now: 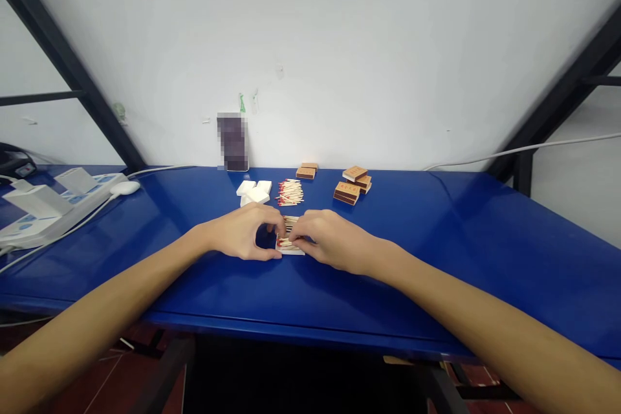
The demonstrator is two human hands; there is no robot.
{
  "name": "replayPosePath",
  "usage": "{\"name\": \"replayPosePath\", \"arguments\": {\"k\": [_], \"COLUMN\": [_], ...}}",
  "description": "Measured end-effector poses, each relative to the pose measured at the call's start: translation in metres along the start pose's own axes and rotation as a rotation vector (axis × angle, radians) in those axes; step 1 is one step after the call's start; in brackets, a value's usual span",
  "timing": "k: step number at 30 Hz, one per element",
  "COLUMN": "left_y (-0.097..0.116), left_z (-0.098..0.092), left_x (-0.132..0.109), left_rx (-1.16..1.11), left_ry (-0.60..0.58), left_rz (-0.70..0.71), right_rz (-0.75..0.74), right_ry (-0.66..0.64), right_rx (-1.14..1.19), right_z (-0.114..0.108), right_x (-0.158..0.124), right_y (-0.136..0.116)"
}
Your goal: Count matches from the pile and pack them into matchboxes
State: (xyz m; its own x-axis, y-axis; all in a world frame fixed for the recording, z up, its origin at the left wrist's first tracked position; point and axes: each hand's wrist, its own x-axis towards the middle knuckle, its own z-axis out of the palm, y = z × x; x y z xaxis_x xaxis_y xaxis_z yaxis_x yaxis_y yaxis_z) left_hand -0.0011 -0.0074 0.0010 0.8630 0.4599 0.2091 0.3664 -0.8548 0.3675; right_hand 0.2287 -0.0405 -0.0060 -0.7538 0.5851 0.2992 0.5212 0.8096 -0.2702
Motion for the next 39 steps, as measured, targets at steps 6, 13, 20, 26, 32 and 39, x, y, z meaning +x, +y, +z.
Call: {"name": "replayPosePath", "arguments": {"k": [6, 13, 20, 26, 32, 39], "left_y": [-0.003, -0.004, 0.000, -0.001, -0.002, 0.001], "left_z": [0.001, 0.002, -0.001, 0.000, 0.001, 0.000], "left_x": [0.000, -0.001, 0.000, 0.002, 0.001, 0.001], "left_rx": [-0.011, -0.002, -0.017, 0.020, 0.008, 0.016], "left_ry": [0.014, 0.010, -0.006, -0.004, -0.007, 0.001], "left_rz": [0.010, 0.012, 0.025, 0.013, -0.015, -0.021], "right_rz": [-0.003, -0.004, 0.042, 0.067, 0.112, 0.151], "right_ry": [-0.018, 0.035, -0.073, -0.093, -0.077, -0.085], "right_rx": [-0.001, 0.062, 0.092, 0.224, 0.323, 0.358], "right_z": [-0.002, -0.013, -0.018, -0.007, -0.001, -0.005], "right_x": [0.001, 0.000, -0.002, 0.000, 0.001, 0.002], "right_y": [-0.002, 0.000, 0.011, 0.017, 0.018, 0.014]}}
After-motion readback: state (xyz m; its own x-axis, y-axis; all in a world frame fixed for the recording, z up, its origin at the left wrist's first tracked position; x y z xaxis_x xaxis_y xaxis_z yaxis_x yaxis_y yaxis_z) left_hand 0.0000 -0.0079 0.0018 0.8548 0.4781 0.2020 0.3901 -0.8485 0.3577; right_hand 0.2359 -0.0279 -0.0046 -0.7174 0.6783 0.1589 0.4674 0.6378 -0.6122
